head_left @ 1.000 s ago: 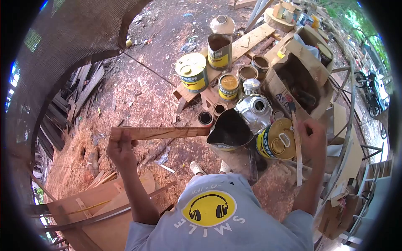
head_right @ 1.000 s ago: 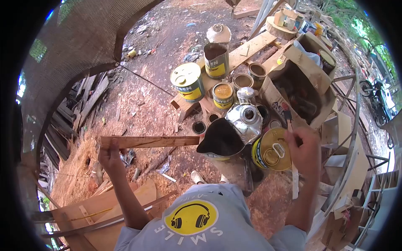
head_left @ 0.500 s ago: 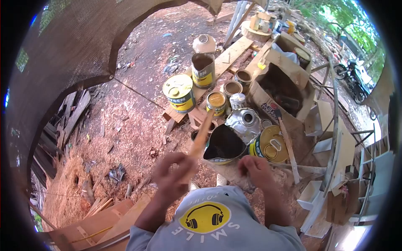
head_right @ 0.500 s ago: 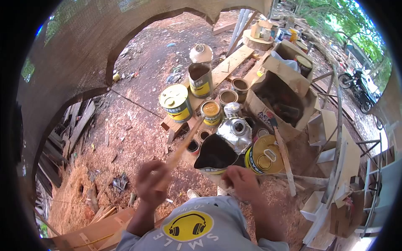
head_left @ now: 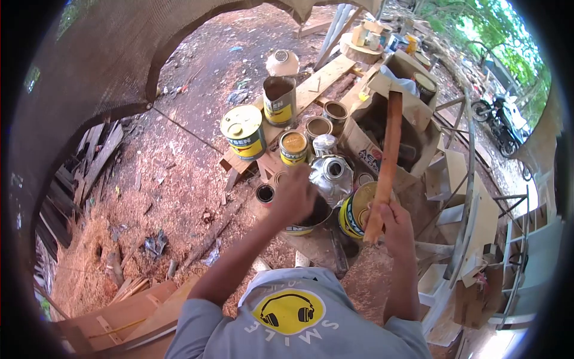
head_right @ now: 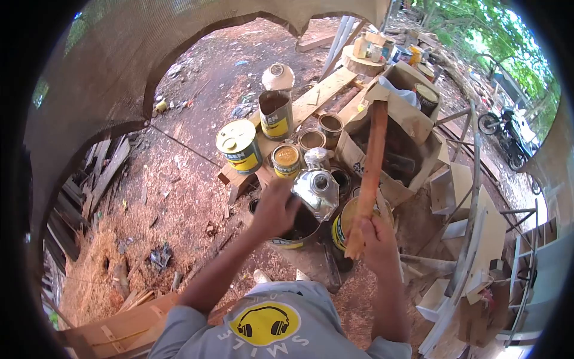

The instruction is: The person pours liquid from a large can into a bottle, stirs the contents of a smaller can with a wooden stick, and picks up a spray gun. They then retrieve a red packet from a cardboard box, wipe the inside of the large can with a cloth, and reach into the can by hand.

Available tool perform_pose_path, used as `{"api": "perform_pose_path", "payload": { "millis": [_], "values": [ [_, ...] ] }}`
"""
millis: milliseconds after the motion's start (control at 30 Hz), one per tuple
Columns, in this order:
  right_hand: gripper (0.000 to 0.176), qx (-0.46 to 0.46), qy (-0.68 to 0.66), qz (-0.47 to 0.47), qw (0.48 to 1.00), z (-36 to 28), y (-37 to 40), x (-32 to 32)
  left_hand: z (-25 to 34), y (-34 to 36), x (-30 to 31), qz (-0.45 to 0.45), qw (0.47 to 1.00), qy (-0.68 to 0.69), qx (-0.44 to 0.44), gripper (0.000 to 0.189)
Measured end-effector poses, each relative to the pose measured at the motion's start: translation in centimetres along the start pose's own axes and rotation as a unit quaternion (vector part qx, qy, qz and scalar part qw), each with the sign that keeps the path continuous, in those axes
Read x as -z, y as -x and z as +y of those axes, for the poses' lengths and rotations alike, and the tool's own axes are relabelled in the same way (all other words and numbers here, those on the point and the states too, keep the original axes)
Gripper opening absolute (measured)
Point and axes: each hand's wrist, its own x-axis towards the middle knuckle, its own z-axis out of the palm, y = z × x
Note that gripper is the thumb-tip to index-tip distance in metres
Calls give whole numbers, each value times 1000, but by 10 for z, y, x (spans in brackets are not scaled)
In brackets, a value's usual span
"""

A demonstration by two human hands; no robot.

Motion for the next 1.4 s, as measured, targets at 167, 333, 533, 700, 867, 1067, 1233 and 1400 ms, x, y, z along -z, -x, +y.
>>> {"api": "perform_pose_path", "payload": {
  "millis": [167, 333, 533, 700, 867, 1067, 1233, 1400],
  "values": [
    [27, -35, 2, -7, 999, 11, 6, 16, -81, -58, -25, -272, 958, -29, 80, 50],
    [26, -17, -31, -12, 999, 19, 13, 21, -110, -72, -61, -409, 898, -138, 81, 33],
    [26, 0, -6, -14, 1000, 32, 15, 28, -117, -67, -63, -415, 891, -161, 87, 22],
    [25, 4, 28, -24, 999, 49, 5, 16, -105, -32, 13, -461, 871, -148, 81, 21],
    [26, 74, 64, -105, 990, 42, -9, -12, -83, 35, 112, -416, 864, -31, 283, 20],
    [25, 130, 68, -244, 959, 30, -27, -78, -72, 184, 207, -12, 833, 123, 539, 20],
    [27, 145, 181, -388, 892, 23, -39, -146, -81, 282, 253, 171, 742, 80, 644, 21],
    [23, 311, 282, -446, 791, 14, -26, -271, -113, 351, 283, 306, 713, -7, 631, 23]
  ]
}}
